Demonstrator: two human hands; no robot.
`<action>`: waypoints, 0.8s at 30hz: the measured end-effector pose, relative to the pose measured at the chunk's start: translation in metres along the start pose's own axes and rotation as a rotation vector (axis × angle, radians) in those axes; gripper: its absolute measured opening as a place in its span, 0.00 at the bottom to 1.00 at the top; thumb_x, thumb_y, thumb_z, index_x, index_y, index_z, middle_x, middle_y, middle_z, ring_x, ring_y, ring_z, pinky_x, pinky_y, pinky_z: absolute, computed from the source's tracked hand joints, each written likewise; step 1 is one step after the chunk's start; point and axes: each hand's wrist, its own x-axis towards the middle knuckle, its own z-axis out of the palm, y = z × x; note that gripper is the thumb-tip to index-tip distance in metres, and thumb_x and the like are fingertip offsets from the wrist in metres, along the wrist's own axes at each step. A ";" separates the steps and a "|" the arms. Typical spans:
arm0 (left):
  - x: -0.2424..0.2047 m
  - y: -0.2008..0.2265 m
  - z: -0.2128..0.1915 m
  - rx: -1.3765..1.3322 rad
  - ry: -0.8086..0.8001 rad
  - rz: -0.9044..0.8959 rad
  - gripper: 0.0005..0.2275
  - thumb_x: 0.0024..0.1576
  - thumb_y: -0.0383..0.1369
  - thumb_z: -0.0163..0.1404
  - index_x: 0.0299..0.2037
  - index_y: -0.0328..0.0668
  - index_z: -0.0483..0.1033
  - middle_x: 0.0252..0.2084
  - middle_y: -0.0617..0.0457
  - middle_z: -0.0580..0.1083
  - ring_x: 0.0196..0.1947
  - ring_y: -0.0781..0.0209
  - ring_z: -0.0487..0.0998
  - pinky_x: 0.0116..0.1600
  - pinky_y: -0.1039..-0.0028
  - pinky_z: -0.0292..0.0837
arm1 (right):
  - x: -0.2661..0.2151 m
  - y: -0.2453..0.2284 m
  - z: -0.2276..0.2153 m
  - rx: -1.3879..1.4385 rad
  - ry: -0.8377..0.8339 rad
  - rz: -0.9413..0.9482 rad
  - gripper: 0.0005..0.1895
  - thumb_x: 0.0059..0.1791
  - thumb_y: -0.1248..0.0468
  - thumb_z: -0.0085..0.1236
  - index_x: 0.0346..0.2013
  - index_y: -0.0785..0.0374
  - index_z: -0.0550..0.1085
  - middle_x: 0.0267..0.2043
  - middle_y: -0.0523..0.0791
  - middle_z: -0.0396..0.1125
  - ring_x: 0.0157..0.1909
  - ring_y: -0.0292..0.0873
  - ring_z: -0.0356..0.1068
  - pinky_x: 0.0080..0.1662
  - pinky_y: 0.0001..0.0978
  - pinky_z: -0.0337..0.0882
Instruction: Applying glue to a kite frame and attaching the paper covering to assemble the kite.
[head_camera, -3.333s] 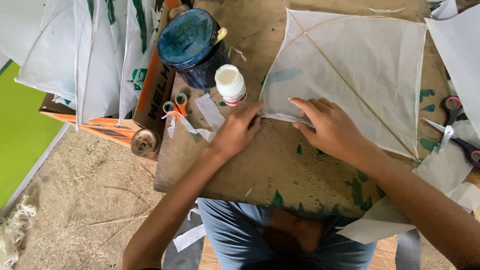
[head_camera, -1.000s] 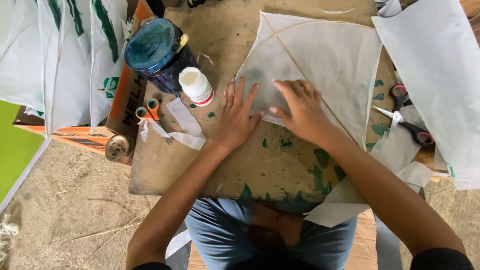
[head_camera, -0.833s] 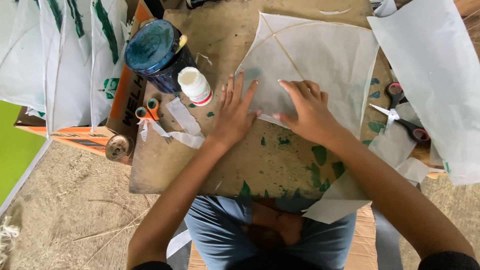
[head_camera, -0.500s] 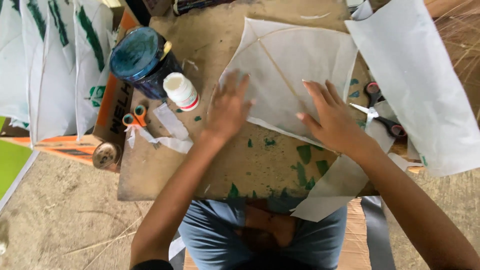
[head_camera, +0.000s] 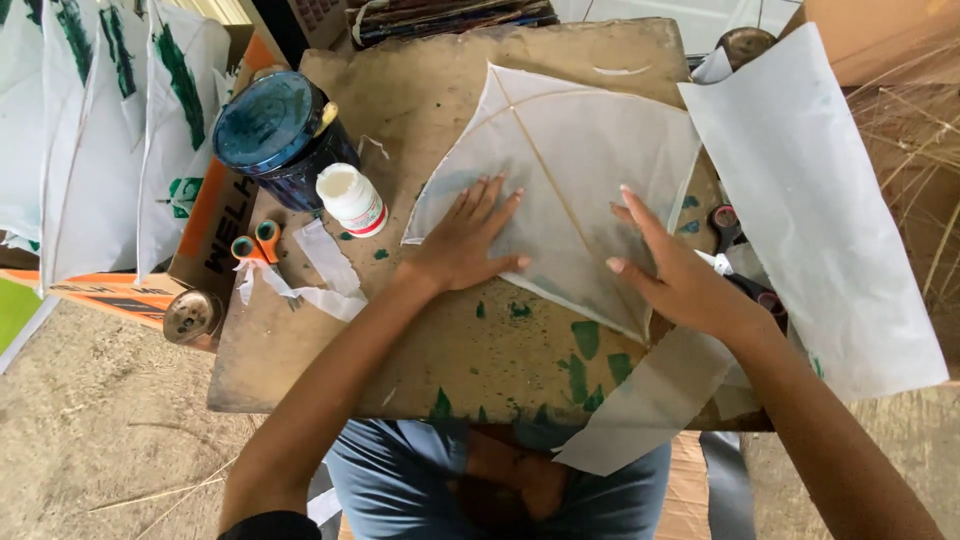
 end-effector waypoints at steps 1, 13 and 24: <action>-0.002 0.000 -0.002 0.001 0.004 -0.004 0.43 0.59 0.67 0.38 0.77 0.46 0.46 0.78 0.36 0.43 0.78 0.35 0.41 0.78 0.47 0.36 | 0.002 0.010 0.009 -0.001 -0.002 -0.005 0.43 0.54 0.58 0.49 0.78 0.61 0.40 0.75 0.57 0.50 0.73 0.64 0.49 0.68 0.62 0.49; 0.001 0.011 -0.007 -0.031 0.014 0.051 0.41 0.59 0.65 0.39 0.77 0.49 0.50 0.79 0.39 0.45 0.78 0.35 0.42 0.76 0.38 0.36 | 0.002 0.030 0.052 -0.513 -0.017 -0.245 0.36 0.57 0.46 0.41 0.77 0.58 0.50 0.77 0.51 0.47 0.76 0.62 0.43 0.68 0.63 0.47; 0.013 0.042 0.015 -0.088 0.129 0.006 0.35 0.65 0.58 0.35 0.76 0.43 0.49 0.77 0.36 0.48 0.77 0.36 0.47 0.71 0.28 0.34 | 0.010 -0.008 0.007 0.040 0.083 -0.069 0.36 0.58 0.62 0.40 0.78 0.60 0.40 0.78 0.57 0.43 0.75 0.60 0.46 0.68 0.51 0.54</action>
